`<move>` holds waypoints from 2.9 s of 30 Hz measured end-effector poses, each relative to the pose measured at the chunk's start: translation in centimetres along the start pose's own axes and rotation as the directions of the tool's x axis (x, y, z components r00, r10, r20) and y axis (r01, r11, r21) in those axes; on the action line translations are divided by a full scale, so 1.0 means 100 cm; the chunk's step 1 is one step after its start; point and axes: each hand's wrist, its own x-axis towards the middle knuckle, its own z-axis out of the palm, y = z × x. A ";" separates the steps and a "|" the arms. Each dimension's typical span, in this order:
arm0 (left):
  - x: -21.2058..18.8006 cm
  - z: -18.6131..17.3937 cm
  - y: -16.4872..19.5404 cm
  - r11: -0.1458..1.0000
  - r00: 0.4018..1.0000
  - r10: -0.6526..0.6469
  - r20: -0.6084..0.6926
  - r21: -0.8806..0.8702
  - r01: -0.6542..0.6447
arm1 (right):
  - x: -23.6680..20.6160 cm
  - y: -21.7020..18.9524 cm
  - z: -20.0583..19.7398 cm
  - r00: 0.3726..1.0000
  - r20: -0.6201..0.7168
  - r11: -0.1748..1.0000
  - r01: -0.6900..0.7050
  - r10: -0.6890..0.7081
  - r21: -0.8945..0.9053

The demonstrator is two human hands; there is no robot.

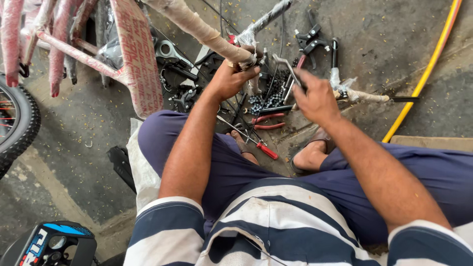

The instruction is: The person sits on the floor of a bicycle workshop assembling a new bicycle. They unwrap protective packaging from the handlebar and frame, tighten the handlebar stem with a wrench, peel plastic wrap off the frame, and use pliers and a screwdriver to fit and adjust components such as the saddle and grips.

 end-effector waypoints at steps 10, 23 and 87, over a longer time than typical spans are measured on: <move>-0.005 0.002 0.007 0.997 0.988 0.061 0.144 0.040 -0.068 | 0.030 -0.061 -0.041 0.905 0.422 0.986 0.021 0.052 -0.165; -0.019 -0.023 -0.006 0.988 0.996 0.001 0.087 -0.155 0.013 | -0.011 -0.031 0.044 0.957 0.226 0.870 0.263 -0.181 -0.417; -0.034 -0.009 -0.004 0.981 0.989 0.135 0.057 0.132 -0.142 | 0.026 -0.051 -0.010 0.911 0.397 0.832 0.303 -0.110 -0.465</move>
